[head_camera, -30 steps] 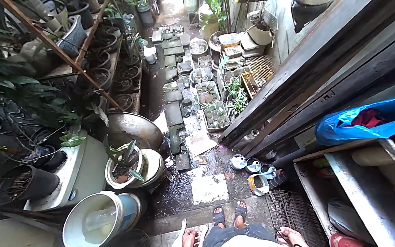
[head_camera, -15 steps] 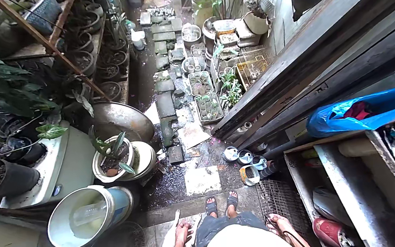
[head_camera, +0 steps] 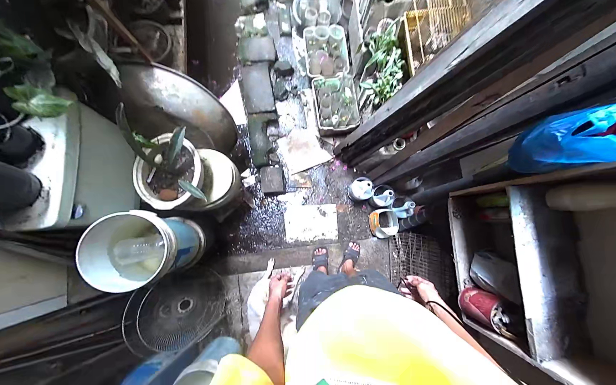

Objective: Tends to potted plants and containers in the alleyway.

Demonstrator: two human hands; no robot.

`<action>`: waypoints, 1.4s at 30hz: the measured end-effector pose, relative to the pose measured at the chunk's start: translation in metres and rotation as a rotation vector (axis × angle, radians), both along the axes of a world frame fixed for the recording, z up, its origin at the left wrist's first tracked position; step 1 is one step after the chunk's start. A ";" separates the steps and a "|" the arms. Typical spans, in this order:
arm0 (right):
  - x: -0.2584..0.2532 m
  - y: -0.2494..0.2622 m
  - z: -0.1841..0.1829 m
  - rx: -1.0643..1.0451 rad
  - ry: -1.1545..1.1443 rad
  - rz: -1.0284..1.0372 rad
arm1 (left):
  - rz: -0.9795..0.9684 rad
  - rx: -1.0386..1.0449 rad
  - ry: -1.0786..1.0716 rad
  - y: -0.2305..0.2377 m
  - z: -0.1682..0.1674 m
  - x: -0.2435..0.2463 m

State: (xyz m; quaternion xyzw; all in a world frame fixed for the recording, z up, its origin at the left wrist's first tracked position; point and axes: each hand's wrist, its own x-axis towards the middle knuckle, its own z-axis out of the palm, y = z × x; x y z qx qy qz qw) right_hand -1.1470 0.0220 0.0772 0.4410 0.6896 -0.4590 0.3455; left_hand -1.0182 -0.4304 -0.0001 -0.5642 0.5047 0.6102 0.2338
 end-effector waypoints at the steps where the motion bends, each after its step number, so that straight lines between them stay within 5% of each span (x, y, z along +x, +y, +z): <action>1: 0.000 -0.001 0.002 0.008 -0.011 0.007 | 0.005 0.006 -0.008 0.001 0.000 0.003; 13: -0.028 -0.019 0.000 0.048 -0.071 0.111 | 0.084 0.015 -0.086 -0.009 -0.002 0.024; 22: -0.084 -0.030 -0.015 0.005 -0.088 0.136 | 0.163 -0.014 -0.100 -0.016 -0.004 -0.002; 31: -0.197 -0.052 -0.063 -0.062 -0.088 0.181 | 0.172 -0.086 -0.109 -0.024 -0.003 -0.093; 42: -0.368 -0.120 -0.062 -0.149 -0.022 0.214 | 0.144 -0.157 -0.156 -0.055 0.032 -0.211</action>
